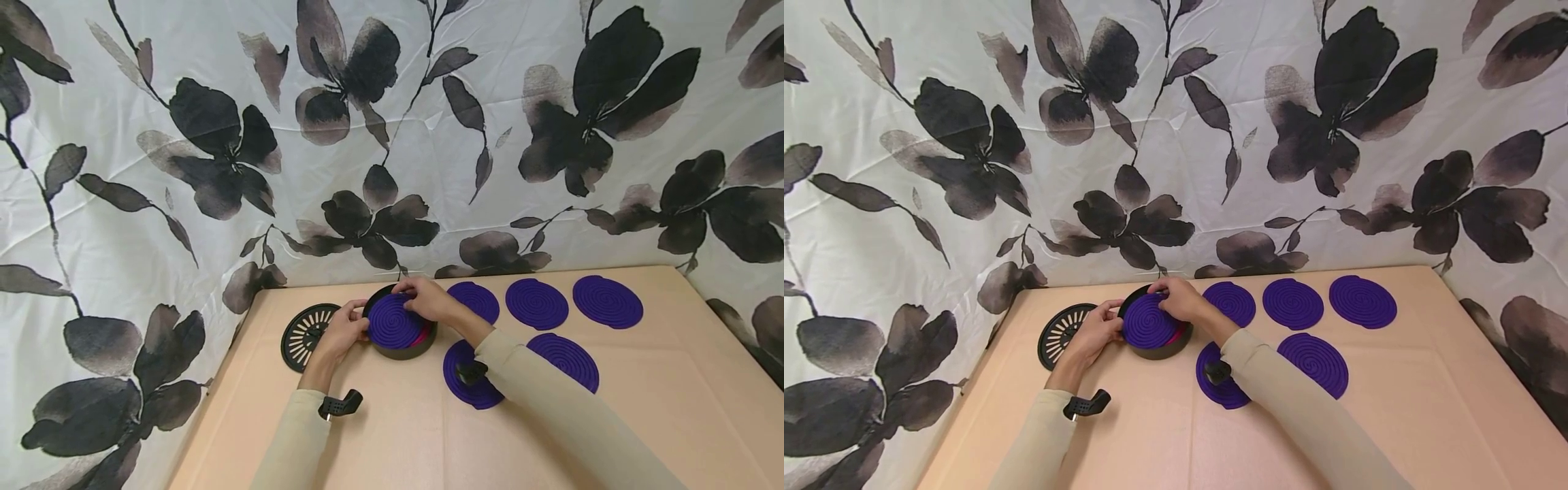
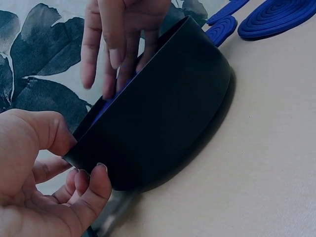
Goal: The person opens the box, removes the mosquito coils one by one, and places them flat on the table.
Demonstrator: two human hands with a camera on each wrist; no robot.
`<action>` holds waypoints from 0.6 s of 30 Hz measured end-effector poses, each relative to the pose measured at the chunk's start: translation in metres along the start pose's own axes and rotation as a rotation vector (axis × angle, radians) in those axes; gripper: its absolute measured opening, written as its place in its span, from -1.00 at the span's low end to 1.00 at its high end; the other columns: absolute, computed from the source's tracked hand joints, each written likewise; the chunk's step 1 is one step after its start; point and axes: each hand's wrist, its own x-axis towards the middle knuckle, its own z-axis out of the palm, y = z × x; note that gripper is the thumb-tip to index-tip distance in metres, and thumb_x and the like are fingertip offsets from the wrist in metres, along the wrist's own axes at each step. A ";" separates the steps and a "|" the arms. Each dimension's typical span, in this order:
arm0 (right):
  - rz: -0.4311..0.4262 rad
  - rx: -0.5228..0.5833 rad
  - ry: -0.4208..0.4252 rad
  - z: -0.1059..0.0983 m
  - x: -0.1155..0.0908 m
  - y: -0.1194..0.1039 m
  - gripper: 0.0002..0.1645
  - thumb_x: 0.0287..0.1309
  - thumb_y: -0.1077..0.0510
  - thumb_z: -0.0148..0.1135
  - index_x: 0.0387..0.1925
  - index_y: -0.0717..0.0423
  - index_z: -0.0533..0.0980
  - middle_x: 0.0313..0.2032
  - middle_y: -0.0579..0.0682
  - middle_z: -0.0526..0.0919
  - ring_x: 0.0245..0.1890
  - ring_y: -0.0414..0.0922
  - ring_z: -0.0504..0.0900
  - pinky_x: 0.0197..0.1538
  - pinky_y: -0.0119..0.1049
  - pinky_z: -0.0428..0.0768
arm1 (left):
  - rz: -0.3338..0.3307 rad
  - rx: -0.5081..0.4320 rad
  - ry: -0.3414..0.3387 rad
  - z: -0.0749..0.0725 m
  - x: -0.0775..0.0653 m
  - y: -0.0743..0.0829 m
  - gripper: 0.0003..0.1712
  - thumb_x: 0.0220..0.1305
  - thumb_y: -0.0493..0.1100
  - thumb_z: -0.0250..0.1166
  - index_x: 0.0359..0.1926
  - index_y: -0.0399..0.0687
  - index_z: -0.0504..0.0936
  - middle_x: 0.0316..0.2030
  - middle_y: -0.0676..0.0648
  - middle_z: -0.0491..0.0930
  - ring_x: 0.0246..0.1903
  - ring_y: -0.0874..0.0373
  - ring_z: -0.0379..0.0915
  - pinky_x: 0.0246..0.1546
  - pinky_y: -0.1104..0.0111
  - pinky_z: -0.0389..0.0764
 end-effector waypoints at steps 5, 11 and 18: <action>0.048 0.086 0.013 -0.006 -0.001 -0.002 -0.56 0.23 0.47 0.20 0.12 0.19 0.60 0.16 0.13 0.61 0.25 0.06 0.54 0.31 -0.05 0.49 | 0.002 -0.010 0.018 0.001 -0.001 0.000 -0.37 0.22 -0.47 0.15 0.35 -0.23 0.43 -0.26 -0.08 0.35 -0.44 0.15 0.44 -0.37 0.32 0.63; 0.030 0.097 -0.030 -0.012 -0.003 0.004 -0.56 0.20 0.46 0.26 0.09 0.13 0.63 0.19 0.09 0.60 0.17 0.01 0.55 0.22 -0.12 0.54 | 0.015 0.002 0.019 0.002 -0.002 0.001 -0.36 0.20 -0.47 0.16 0.35 -0.25 0.42 -0.27 -0.06 0.34 -0.43 0.15 0.42 -0.38 0.29 0.63; 0.048 0.065 -0.138 -0.018 -0.010 0.009 -0.60 0.20 0.42 0.31 0.03 0.06 0.68 0.13 0.08 0.57 -0.09 -0.07 0.58 -0.05 -0.23 0.65 | 0.012 0.020 0.029 0.002 -0.002 0.002 -0.35 0.20 -0.46 0.16 0.35 -0.24 0.43 -0.30 -0.06 0.35 -0.48 0.16 0.40 -0.43 0.31 0.63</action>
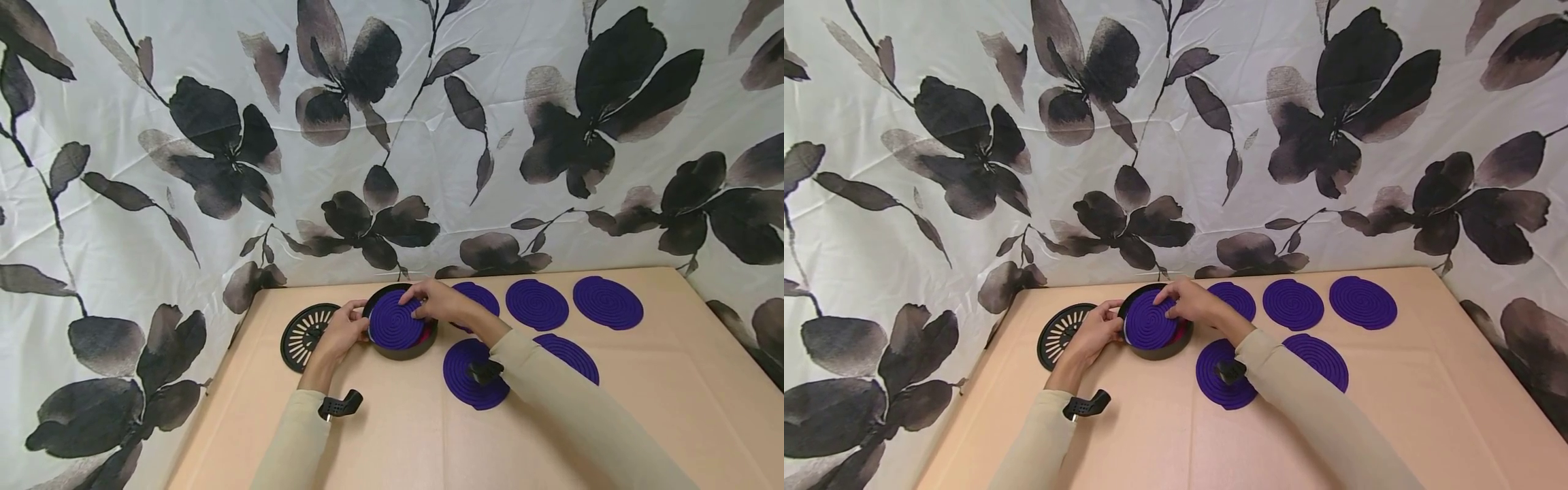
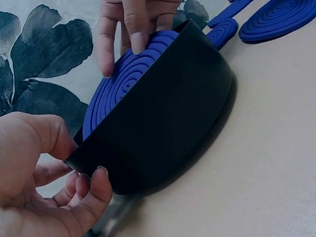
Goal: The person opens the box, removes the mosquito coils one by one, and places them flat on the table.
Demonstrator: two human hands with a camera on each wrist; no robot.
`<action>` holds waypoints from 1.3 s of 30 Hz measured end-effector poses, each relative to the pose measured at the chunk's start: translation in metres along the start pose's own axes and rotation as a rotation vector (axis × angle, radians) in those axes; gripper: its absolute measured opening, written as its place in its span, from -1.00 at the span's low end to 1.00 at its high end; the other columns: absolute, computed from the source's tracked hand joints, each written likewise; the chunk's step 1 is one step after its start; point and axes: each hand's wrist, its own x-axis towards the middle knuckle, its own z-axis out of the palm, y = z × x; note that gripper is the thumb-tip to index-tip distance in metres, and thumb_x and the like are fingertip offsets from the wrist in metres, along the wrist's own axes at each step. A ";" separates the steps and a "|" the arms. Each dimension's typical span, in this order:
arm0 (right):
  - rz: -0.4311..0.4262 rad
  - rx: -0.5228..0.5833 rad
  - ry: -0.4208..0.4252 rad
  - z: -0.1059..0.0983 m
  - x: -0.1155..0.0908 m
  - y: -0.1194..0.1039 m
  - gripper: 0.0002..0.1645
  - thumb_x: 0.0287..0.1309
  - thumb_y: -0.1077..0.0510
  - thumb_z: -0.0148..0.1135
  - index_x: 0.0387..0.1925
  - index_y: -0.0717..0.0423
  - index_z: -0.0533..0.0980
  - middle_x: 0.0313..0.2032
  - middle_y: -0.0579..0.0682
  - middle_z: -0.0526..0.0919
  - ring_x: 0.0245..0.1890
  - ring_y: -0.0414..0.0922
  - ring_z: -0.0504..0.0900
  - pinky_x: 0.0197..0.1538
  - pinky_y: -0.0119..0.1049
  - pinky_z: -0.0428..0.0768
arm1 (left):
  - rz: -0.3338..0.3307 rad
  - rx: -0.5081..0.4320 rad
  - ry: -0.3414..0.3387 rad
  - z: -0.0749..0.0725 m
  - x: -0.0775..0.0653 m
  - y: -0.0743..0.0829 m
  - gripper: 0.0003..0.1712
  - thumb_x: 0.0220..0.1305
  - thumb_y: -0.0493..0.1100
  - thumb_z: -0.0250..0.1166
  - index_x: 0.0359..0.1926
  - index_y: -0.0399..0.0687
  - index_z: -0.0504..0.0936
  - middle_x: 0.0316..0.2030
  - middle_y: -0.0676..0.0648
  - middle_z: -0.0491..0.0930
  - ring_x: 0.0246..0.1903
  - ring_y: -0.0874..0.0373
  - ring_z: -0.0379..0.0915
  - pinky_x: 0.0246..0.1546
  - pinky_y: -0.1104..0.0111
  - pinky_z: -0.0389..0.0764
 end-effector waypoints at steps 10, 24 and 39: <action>-0.012 0.075 0.078 -0.005 -0.003 0.010 -0.62 0.20 0.40 0.30 0.05 0.11 0.68 0.04 0.09 0.65 -0.29 -0.13 0.61 -0.17 -0.16 0.69 | -0.013 0.024 -0.007 0.001 -0.010 0.015 -0.37 0.25 -0.47 0.15 0.38 -0.36 0.37 -0.30 -0.11 0.34 -0.41 0.09 0.42 -0.27 0.14 0.66; -0.035 0.180 0.171 -0.017 -0.016 0.015 -0.63 0.18 0.34 0.36 0.04 0.11 0.68 0.22 0.14 0.56 0.07 0.03 0.63 -0.05 -0.10 0.71 | 0.010 0.052 0.066 0.003 0.001 0.000 -0.36 0.21 -0.44 0.19 0.35 -0.24 0.43 -0.33 -0.05 0.34 -0.44 0.13 0.43 -0.37 0.26 0.68; -0.043 0.240 0.132 -0.046 -0.046 0.024 -0.56 0.24 0.28 0.33 0.17 0.14 0.62 0.17 0.19 0.62 -0.01 -0.05 0.71 0.02 -0.13 0.70 | 0.027 0.029 0.062 0.001 0.003 0.001 -0.39 0.23 -0.47 0.17 0.33 -0.16 0.48 -0.33 -0.03 0.29 -0.45 0.15 0.36 -0.38 0.30 0.66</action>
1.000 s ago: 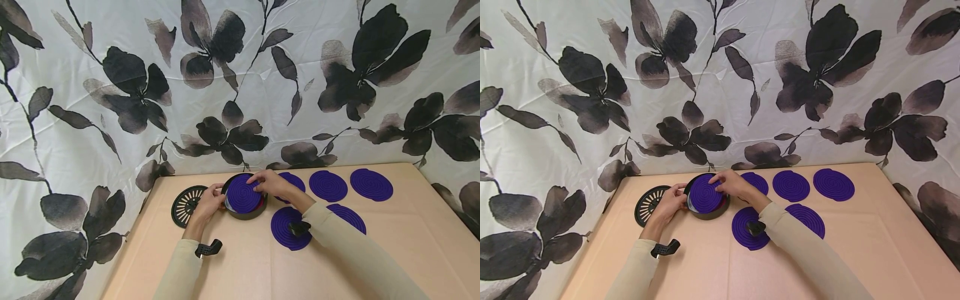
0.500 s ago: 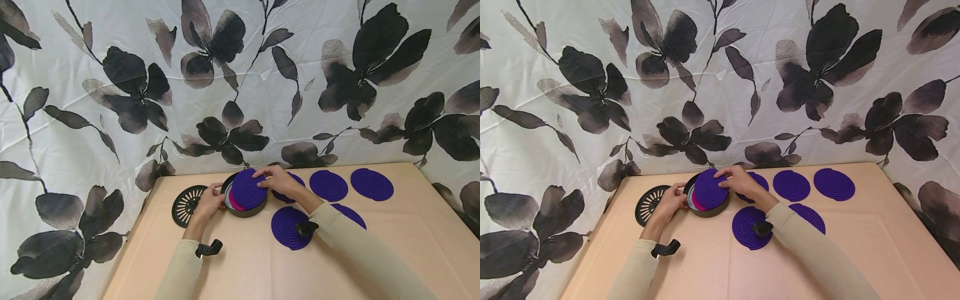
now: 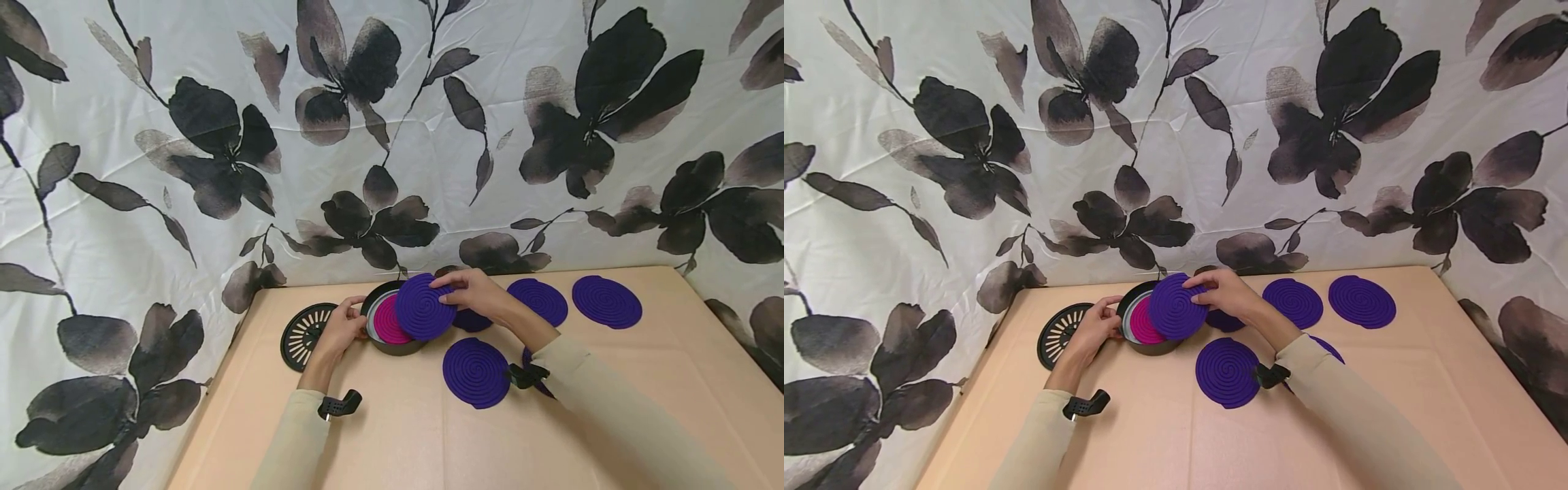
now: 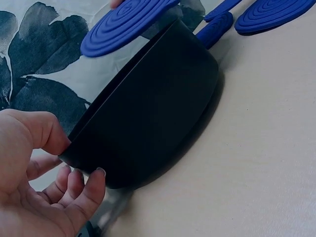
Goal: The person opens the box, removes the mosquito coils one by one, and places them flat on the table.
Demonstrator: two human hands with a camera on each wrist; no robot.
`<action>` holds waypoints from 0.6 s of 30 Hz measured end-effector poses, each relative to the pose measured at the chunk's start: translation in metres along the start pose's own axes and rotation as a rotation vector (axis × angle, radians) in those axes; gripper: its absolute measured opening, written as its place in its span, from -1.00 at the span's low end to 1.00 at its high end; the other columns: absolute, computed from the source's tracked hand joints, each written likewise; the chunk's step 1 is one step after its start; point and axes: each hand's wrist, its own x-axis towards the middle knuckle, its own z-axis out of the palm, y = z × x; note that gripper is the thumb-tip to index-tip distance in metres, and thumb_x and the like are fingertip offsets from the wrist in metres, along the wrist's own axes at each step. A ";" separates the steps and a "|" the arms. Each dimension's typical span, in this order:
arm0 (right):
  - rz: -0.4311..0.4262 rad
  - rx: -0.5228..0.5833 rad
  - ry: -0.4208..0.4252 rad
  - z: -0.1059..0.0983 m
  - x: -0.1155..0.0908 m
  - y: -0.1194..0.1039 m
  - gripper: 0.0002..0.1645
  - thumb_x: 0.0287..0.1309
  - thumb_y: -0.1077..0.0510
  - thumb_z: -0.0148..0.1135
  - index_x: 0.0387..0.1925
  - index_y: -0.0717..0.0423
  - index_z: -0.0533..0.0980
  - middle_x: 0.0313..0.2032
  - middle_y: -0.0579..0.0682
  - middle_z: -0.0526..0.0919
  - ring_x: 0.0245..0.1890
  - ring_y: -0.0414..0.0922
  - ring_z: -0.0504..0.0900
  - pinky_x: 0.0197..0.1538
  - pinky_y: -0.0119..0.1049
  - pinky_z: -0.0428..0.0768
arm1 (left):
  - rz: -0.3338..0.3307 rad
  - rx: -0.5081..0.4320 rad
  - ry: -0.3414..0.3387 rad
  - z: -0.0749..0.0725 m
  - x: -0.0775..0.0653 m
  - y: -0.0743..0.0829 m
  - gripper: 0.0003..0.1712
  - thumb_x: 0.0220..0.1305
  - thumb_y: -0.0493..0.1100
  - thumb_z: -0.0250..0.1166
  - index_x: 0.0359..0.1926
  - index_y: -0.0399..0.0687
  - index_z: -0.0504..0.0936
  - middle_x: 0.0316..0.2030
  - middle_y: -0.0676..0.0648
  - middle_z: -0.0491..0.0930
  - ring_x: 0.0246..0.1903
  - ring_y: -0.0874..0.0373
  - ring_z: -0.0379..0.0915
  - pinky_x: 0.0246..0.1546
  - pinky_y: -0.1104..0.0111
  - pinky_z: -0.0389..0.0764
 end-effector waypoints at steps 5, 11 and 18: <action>-0.026 0.001 -0.036 -0.011 -0.014 -0.001 -0.55 0.29 0.28 0.27 0.21 0.15 0.58 0.23 0.19 0.57 0.04 0.00 0.68 0.03 -0.10 0.69 | 0.010 0.001 -0.016 -0.001 0.000 -0.001 -0.37 0.25 -0.46 0.17 0.36 -0.18 0.45 -0.33 -0.03 0.28 -0.43 0.14 0.37 -0.36 0.25 0.66; -0.038 -0.025 -0.044 -0.020 -0.031 -0.003 -0.55 0.32 0.27 0.23 0.23 0.14 0.56 0.22 0.19 0.57 0.06 -0.01 0.65 0.03 -0.15 0.68 | 0.011 -0.021 -0.030 -0.003 -0.002 -0.002 -0.38 0.24 -0.47 0.17 0.34 -0.17 0.47 -0.32 -0.02 0.26 -0.45 0.17 0.36 -0.37 0.29 0.64; -0.036 -0.063 -0.011 -0.032 -0.049 0.000 -0.56 0.31 0.20 0.27 0.21 0.06 0.58 0.32 0.15 0.46 0.24 0.13 0.48 0.13 -0.17 0.59 | 0.020 -0.026 -0.038 -0.003 -0.005 -0.003 -0.39 0.24 -0.48 0.17 0.33 -0.17 0.48 -0.35 -0.01 0.25 -0.47 0.18 0.36 -0.43 0.34 0.62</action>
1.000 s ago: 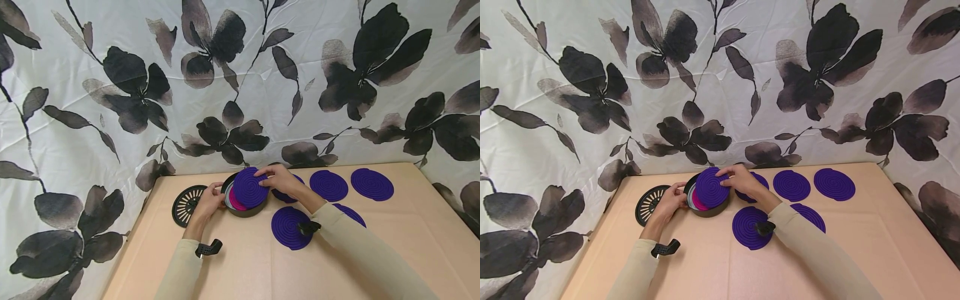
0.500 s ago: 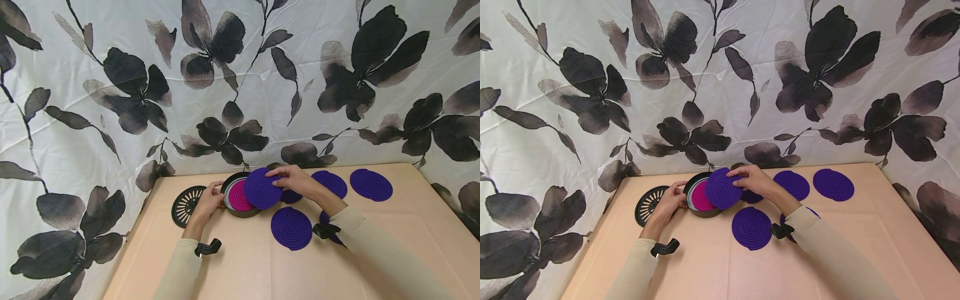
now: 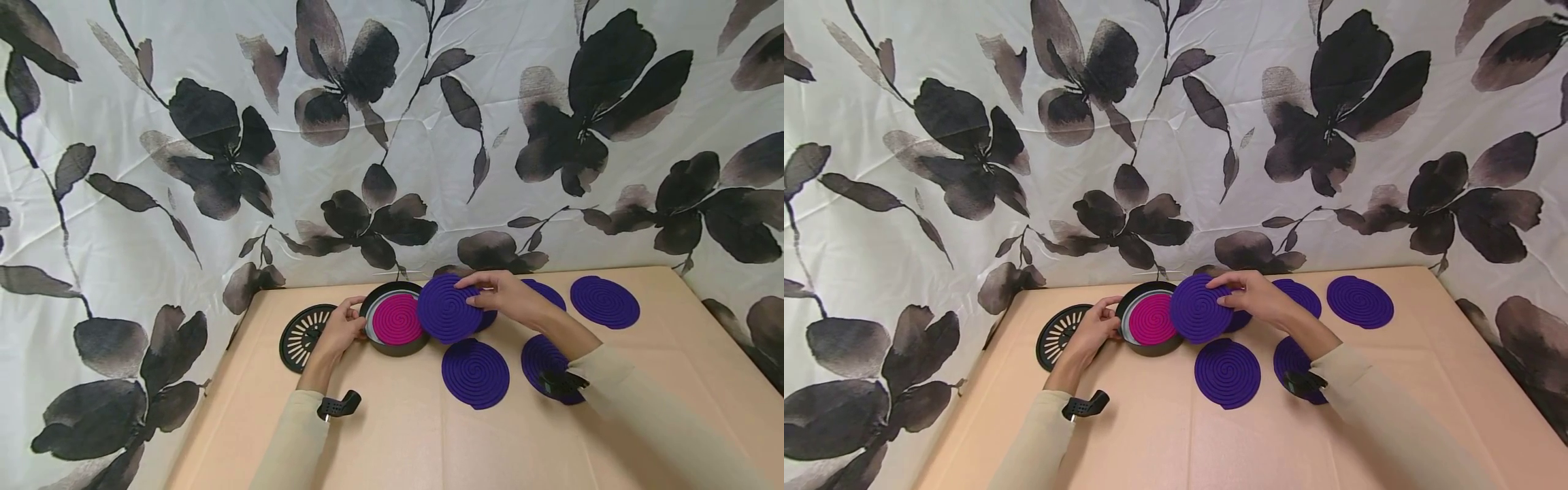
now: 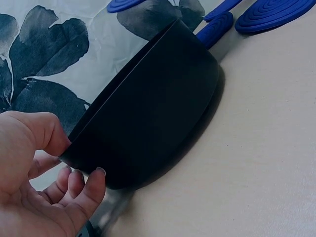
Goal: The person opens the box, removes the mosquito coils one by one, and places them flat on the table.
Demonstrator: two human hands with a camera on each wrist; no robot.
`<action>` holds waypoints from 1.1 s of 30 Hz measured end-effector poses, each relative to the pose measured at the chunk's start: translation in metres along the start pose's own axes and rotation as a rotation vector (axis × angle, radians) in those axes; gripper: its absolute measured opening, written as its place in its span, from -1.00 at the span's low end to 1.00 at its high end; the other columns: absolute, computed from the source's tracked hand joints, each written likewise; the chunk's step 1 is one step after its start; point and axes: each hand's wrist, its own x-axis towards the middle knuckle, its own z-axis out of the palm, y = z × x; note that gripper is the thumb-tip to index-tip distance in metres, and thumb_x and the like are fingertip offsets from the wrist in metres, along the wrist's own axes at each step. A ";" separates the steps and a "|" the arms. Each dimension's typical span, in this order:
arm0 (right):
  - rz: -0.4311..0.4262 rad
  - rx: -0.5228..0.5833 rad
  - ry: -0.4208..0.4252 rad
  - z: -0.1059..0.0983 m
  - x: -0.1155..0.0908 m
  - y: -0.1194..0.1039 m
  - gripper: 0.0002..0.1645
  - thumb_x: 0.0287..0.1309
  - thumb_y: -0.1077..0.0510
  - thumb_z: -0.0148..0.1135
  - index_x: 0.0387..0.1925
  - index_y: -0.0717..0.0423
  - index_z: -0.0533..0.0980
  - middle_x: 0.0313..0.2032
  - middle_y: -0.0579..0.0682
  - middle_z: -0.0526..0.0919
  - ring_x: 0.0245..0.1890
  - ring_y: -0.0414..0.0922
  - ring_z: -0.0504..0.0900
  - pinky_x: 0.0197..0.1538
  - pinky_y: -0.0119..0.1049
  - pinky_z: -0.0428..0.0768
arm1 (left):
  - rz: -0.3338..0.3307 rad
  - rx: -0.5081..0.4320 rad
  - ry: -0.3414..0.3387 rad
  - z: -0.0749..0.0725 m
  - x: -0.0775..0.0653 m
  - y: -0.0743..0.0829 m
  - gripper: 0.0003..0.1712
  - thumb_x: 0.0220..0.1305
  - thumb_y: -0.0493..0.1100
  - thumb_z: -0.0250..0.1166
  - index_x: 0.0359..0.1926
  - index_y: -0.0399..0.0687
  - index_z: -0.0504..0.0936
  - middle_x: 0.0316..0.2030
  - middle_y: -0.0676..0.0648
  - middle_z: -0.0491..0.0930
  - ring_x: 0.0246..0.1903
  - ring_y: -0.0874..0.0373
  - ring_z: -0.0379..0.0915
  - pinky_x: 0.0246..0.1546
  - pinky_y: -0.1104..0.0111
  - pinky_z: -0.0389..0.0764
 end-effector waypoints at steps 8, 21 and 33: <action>0.016 -0.066 0.047 -0.015 -0.018 0.006 -0.53 0.30 0.13 0.29 0.23 0.03 0.57 0.35 0.15 0.42 0.21 0.15 0.48 0.03 -0.14 0.60 | -0.002 0.003 0.000 0.000 0.000 0.000 -0.39 0.23 -0.49 0.17 0.32 -0.19 0.48 -0.35 -0.02 0.25 -0.48 0.18 0.36 -0.43 0.32 0.62; 0.032 -0.004 0.049 -0.043 -0.041 0.011 -0.49 0.33 0.14 0.28 0.29 0.06 0.52 0.44 0.20 0.31 0.40 0.23 0.35 0.12 -0.23 0.63 | -0.029 0.026 0.001 0.001 0.001 0.005 -0.39 0.26 -0.48 0.16 0.35 -0.16 0.46 -0.31 -0.04 0.26 -0.43 0.16 0.34 -0.37 0.28 0.65; 0.035 -0.016 0.051 -0.076 -0.054 0.023 -0.50 0.36 0.14 0.25 0.30 0.08 0.50 0.42 0.18 0.33 0.31 0.13 0.44 0.06 -0.32 0.63 | -0.037 0.031 0.030 0.007 0.007 0.004 -0.39 0.28 -0.46 0.16 0.36 -0.13 0.46 -0.30 -0.03 0.26 -0.41 0.16 0.35 -0.38 0.32 0.64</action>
